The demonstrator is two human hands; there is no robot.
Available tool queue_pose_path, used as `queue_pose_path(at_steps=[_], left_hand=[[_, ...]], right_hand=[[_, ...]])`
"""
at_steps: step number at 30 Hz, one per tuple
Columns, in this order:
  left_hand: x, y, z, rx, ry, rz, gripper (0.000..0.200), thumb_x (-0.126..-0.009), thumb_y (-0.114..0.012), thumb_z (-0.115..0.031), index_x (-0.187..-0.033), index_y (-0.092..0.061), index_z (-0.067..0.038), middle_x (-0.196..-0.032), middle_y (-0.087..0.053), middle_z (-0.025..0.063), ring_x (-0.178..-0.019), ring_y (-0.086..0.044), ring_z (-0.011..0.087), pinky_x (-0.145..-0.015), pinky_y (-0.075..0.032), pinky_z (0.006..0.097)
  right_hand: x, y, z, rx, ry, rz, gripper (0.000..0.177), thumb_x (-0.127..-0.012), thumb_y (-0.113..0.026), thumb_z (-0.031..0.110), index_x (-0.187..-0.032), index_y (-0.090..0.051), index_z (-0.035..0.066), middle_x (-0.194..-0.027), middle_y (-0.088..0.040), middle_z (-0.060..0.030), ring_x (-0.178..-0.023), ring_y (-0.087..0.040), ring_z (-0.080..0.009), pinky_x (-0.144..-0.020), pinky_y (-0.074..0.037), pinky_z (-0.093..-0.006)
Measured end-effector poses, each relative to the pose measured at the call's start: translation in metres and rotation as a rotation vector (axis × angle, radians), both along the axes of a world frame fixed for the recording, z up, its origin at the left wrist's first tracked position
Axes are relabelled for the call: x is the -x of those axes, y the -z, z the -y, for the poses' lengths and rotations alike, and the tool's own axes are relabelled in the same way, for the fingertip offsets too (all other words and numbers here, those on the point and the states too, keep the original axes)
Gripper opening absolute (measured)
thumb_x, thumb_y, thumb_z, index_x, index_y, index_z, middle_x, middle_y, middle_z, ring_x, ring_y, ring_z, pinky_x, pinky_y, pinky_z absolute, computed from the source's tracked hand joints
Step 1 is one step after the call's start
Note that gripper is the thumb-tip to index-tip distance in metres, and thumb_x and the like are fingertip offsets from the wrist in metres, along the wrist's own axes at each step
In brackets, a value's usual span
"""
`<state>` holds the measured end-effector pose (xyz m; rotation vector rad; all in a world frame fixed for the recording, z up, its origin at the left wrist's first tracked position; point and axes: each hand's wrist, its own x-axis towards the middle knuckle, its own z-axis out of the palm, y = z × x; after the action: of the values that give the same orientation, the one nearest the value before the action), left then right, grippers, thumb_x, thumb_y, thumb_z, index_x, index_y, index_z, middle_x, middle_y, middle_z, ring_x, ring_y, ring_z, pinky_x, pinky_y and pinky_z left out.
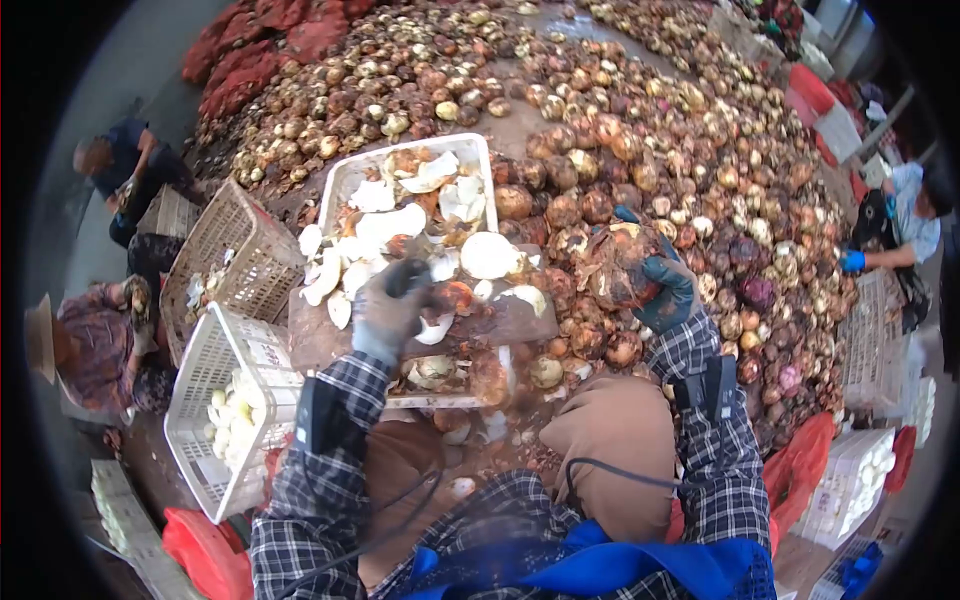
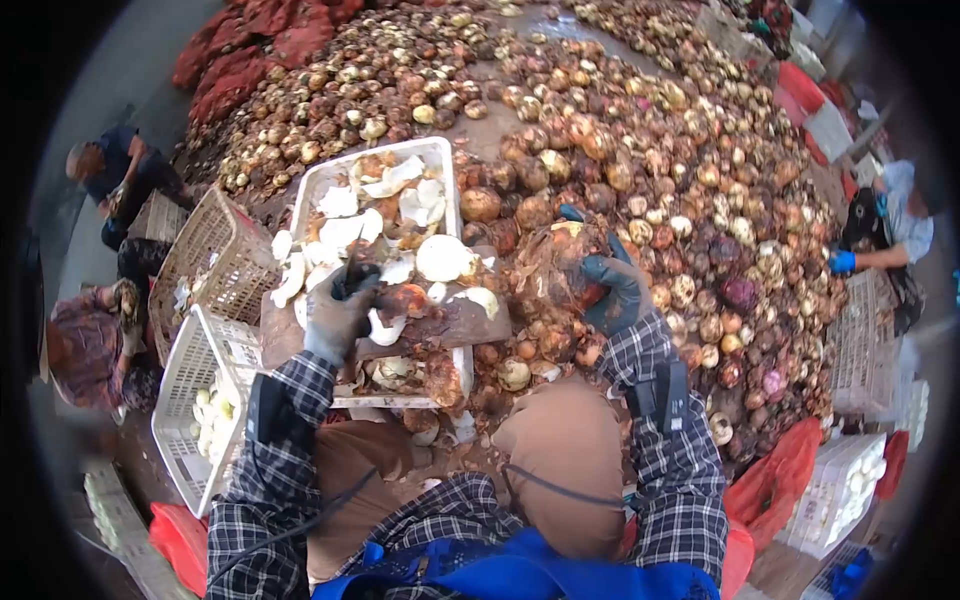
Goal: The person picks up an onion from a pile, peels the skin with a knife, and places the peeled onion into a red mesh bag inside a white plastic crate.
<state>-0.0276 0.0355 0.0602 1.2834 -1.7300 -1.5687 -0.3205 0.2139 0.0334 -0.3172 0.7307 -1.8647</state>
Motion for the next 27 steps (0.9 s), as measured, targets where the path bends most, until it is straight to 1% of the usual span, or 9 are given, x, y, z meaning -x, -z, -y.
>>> queue_pose_path(at_steps=[4,8,11,14,16,17,20,24,27], left_hand=[[0.013,-0.058,-0.067,-0.123,0.211,-0.251,0.057,-0.082,-0.073,-0.019,-0.13,-0.047,-0.002,-0.114,-0.062,0.0143,-0.091,-0.063,0.0182,-0.066,-0.054,0.0255],[0.011,-0.075,-0.103,0.562,0.228,-0.103,0.086,-0.071,-0.082,-0.025,-0.139,-0.035,0.001,-0.128,-0.049,0.0224,-0.119,-0.049,0.0293,-0.095,-0.047,0.0369],[-0.004,-0.085,-0.106,0.529,0.083,-0.061,0.079,-0.071,-0.082,-0.029,-0.133,-0.044,0.0,-0.121,-0.054,0.023,-0.11,-0.056,0.0312,-0.092,-0.048,0.0399],[-0.01,-0.052,-0.091,0.54,-0.09,-0.221,0.046,-0.078,-0.075,-0.022,-0.115,-0.059,-0.001,-0.1,-0.064,0.0167,-0.088,-0.064,0.0244,-0.078,-0.053,0.034],[-0.018,-0.03,-0.077,0.328,-0.148,-0.343,0.034,-0.079,-0.073,-0.02,-0.106,-0.064,-0.002,-0.092,-0.065,0.0155,-0.076,-0.065,0.0235,-0.071,-0.053,0.0332],[-0.019,-0.02,-0.074,0.325,-0.203,-0.268,0.024,-0.08,-0.07,-0.013,-0.098,-0.065,0.001,-0.083,-0.066,0.0136,-0.07,-0.065,0.0205,-0.064,-0.053,0.0305],[-0.028,-0.022,-0.067,-0.036,-0.234,-0.324,0.021,-0.083,-0.069,-0.012,-0.096,-0.064,0.004,-0.072,-0.065,0.0074,-0.054,-0.058,0.0103,-0.05,-0.049,0.026],[-0.038,-0.014,-0.057,-0.337,-0.178,-0.444,0.031,-0.082,-0.071,-0.015,-0.107,-0.061,0.002,-0.076,-0.064,0.0076,-0.049,-0.054,0.0095,-0.045,-0.048,0.025],[-0.028,0.005,-0.065,0.271,0.029,-0.171,0.042,-0.081,-0.072,-0.016,-0.116,-0.057,0.002,-0.086,-0.067,0.0118,-0.051,-0.059,0.0138,-0.043,-0.049,0.0264]], right_hand=[[-0.04,-0.074,0.013,0.057,-0.182,-0.205,0.064,-0.071,-0.051,0.0,-0.134,-0.039,-0.003,-0.103,-0.065,-0.0144,-0.096,-0.065,-0.0241,-0.087,-0.054,-0.0418],[-0.081,-0.111,0.024,-0.17,-0.21,-0.438,0.045,-0.076,-0.056,0.001,-0.121,-0.052,-0.004,-0.102,-0.066,-0.011,-0.092,-0.066,-0.0197,-0.081,-0.056,-0.0322],[-0.115,-0.109,0.032,-0.201,-0.222,-0.545,0.033,-0.079,-0.06,-0.001,-0.111,-0.058,-0.003,-0.102,-0.066,-0.0106,-0.09,-0.066,-0.0168,-0.076,-0.055,-0.0275],[-0.117,-0.089,0.036,0.116,-0.079,-1.733,0.02,-0.082,-0.06,0.003,-0.101,-0.065,-0.003,-0.1,-0.067,-0.0101,-0.088,-0.066,-0.0184,-0.077,-0.053,-0.0276],[-0.131,-0.067,0.036,0.009,-0.129,-1.421,0.018,-0.082,-0.062,0.005,-0.098,-0.066,-0.004,-0.099,-0.068,-0.0102,-0.087,-0.066,-0.0209,-0.08,-0.053,-0.0281],[-0.14,-0.071,0.034,-0.191,-0.298,-0.664,0.019,-0.081,-0.062,0.004,-0.098,-0.066,-0.004,-0.103,-0.067,-0.0123,-0.091,-0.066,-0.0233,-0.087,-0.052,-0.0306],[-0.143,-0.04,0.037,-0.264,-0.32,-0.016,0.022,-0.083,-0.059,0.001,-0.103,-0.062,-0.005,-0.106,-0.064,-0.0152,-0.096,-0.064,-0.0249,-0.093,-0.052,-0.0379],[-0.149,-0.045,0.038,-0.266,-0.304,0.06,0.036,-0.083,-0.056,0.003,-0.117,-0.052,-0.005,-0.11,-0.061,-0.0171,-0.1,-0.062,-0.0288,-0.09,-0.053,-0.0499],[-0.144,-0.034,0.04,-0.34,-0.176,-0.142,0.042,-0.081,-0.056,0.003,-0.122,-0.051,-0.004,-0.109,-0.062,-0.0161,-0.098,-0.063,-0.0267,-0.089,-0.054,-0.044]])
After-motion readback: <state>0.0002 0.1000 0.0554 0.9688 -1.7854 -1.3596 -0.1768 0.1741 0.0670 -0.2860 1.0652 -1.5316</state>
